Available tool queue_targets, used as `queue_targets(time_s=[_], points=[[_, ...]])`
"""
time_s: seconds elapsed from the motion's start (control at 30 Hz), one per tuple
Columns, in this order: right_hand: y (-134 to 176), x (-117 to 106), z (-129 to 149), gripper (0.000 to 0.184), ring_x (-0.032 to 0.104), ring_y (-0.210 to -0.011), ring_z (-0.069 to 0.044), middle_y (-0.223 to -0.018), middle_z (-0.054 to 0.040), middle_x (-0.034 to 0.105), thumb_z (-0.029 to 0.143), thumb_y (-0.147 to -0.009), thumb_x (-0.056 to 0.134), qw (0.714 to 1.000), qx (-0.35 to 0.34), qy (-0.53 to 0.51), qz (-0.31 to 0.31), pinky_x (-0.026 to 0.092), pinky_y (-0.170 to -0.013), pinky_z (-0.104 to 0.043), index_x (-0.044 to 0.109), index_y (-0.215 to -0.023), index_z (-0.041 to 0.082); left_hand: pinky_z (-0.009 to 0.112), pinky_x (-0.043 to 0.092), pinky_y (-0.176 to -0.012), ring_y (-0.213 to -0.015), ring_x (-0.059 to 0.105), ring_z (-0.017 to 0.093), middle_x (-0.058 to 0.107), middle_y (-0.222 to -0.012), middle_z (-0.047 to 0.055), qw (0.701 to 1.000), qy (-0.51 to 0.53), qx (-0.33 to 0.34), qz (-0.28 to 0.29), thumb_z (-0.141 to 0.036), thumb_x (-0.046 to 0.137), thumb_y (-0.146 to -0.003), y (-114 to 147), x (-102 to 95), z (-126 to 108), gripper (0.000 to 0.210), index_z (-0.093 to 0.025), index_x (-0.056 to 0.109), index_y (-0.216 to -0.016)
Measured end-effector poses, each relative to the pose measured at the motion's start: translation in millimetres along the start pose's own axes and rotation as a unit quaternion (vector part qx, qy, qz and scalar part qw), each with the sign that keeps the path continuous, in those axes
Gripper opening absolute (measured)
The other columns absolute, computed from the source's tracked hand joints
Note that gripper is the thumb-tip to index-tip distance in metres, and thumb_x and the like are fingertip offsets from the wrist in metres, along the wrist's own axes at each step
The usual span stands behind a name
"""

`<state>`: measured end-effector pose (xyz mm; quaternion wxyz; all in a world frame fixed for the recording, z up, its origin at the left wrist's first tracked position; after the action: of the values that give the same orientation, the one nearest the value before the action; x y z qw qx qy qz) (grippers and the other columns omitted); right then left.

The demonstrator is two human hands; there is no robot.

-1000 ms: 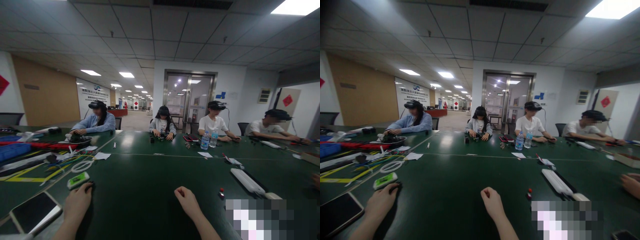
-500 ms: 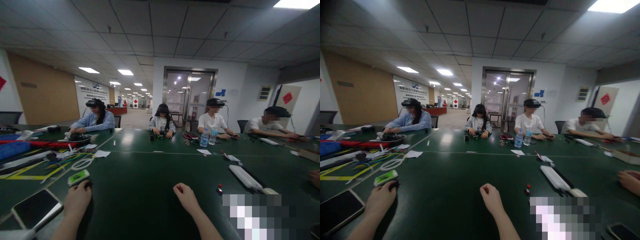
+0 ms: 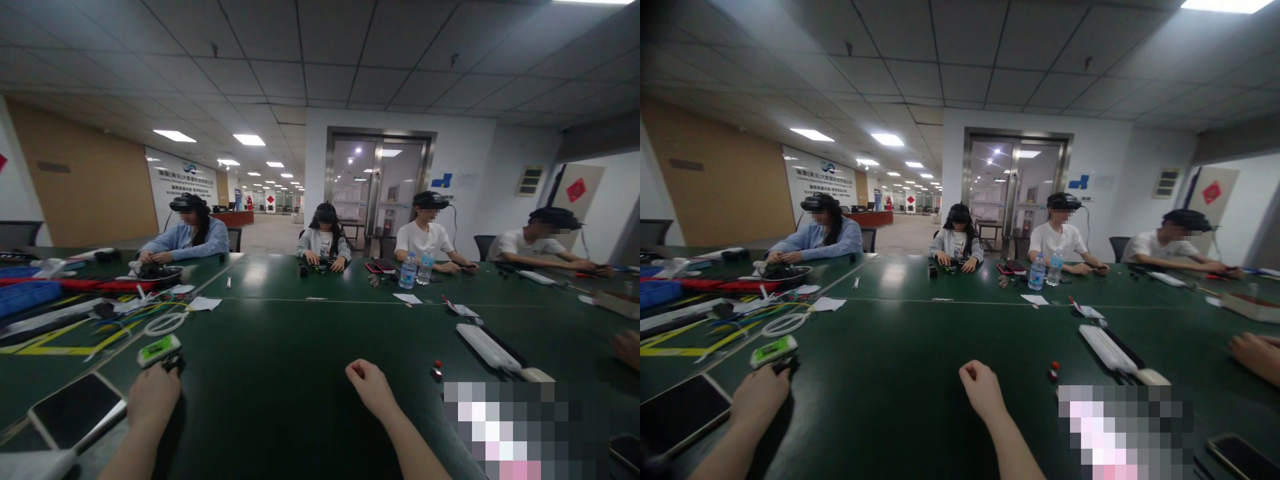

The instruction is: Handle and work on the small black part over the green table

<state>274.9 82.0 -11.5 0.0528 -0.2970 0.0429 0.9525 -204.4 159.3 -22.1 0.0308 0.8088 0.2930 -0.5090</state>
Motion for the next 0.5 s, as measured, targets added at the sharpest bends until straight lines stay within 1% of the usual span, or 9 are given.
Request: queue_targets(time_s=[0.07,0.13,0.17,0.2,0.27,0.33,0.4,0.47,0.5], points=[[0,0,0,0.017,0.061,-0.089,-0.019,-0.095,-0.0034,0.065,0.026,-0.086,0.046,1.0,0.003,0.002,0.001,0.047,-0.076,-0.029,0.062,-0.09,0.019,0.042,0.043,-0.086,-0.104,0.055,0.037,0.058,-0.106,0.027,0.999,-0.049,0.002,0.024,-0.029,0.036,-0.084,5,0.4,-11,0.045,0.003,0.055,-0.11],[0,1,0,0.017,0.061,-0.09,-0.018,-0.095,-0.0034,0.065,0.026,-0.086,0.046,1.0,0.006,0.003,0.001,0.047,-0.076,-0.029,0.061,-0.091,0.019,0.041,0.042,-0.089,-0.107,0.054,0.033,0.058,-0.111,0.023,0.997,-0.055,0.028,0.037,-0.027,0.037,-0.084,18,0.1,-35,0.044,-0.001,0.053,-0.115],[-1,1,0,0.016,0.061,-0.09,-0.018,-0.095,-0.0032,0.064,0.026,-0.086,0.047,1.0,0.007,0.004,0.002,0.046,-0.077,-0.029,0.061,-0.091,0.019,0.039,0.041,-0.091,-0.109,0.053,0.031,0.057,-0.113,0.022,0.996,-0.047,0.058,0.056,-0.026,0.037,-0.084,28,3.4,-52,0.044,-0.001,0.051,-0.117],[-1,2,0,0.016,0.061,-0.09,-0.018,-0.095,-0.0031,0.064,0.026,-0.086,0.047,1.0,0.006,0.004,0.004,0.046,-0.077,-0.029,0.061,-0.091,0.02,0.037,0.04,-0.093,-0.11,0.052,0.029,0.055,-0.116,0.022,0.991,-0.032,0.098,0.09,-0.024,0.038,-0.083,42,9.9,-72,0.044,-0.001,0.05,-0.118],[-2,2,-1,0.016,0.061,-0.09,-0.018,-0.095,-0.0031,0.064,0.026,-0.086,0.047,1.0,0.005,0.007,0.006,0.046,-0.077,-0.03,0.061,-0.091,0.019,0.034,0.039,-0.095,-0.111,0.052,0.025,0.053,-0.121,0.017,0.972,0.015,0.171,0.162,-0.023,0.041,-0.082,76,23.9,-112,0.043,-0.005,0.051,-0.12],[-2,3,-2,0.017,0.061,-0.089,-0.018,-0.095,-0.0037,0.064,0.027,-0.086,0.048,1.0,0.003,0.01,0.01,0.046,-0.077,-0.03,0.061,-0.092,0.019,0.032,0.039,-0.095,-0.11,0.052,0.022,0.051,-0.124,0.013,0.937,0.069,0.243,0.242,-0.024,0.045,-0.081,117,37.2,-148,0.044,-0.009,0.051,-0.121],[-3,4,-2,0.018,0.061,-0.088,-0.018,-0.095,-0.0038,0.064,0.028,-0.086,0.048,1.0,-0.002,0.014,0.013,0.046,-0.076,-0.03,0.061,-0.093,0.018,0.031,0.04,-0.095,-0.109,0.052,0.02,0.051,-0.124,0.01,0.893,0.123,0.303,0.308,-0.025,0.049,-0.079,157,44.0,-176,0.043,-0.014,0.053,-0.121],[-4,5,-1,0.019,0.061,-0.087,-0.018,-0.093,-0.0034,0.064,0.029,-0.085,0.048,1.0,-0.008,0.019,0.016,0.046,-0.075,-0.03,0.062,-0.093,0.019,0.03,0.039,-0.096,-0.108,0.052,0.018,0.052,-0.122,0.007,0.84,0.171,0.365,0.363,-0.025,0.053,-0.078,191,43.9,-196,0.042,-0.019,0.054,-0.119],[-4,6,0,0.019,0.06,-0.086,-0.018,-0.091,-0.0031,0.064,0.03,-0.084,0.049,1.0,-0.013,0.02,0.019,0.045,-0.075,-0.03,0.062,-0.093,0.019,0.03,0.038,-0.096,-0.108,0.052,0.018,0.052,-0.122,0.006,0.82,0.184,0.384,0.383,-0.025,0.054,-0.077,202,42.7,-201,0.042,-0.021,0.055,-0.119]])
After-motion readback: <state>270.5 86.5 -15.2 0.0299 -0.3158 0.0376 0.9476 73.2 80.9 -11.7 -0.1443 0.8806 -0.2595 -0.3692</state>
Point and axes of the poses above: each hand's wrist, its own y-axis away from the middle knuckle, its own x-axis out of the palm, z = x × y, the point moved 9 cm from there along -y, towards the middle knuckle
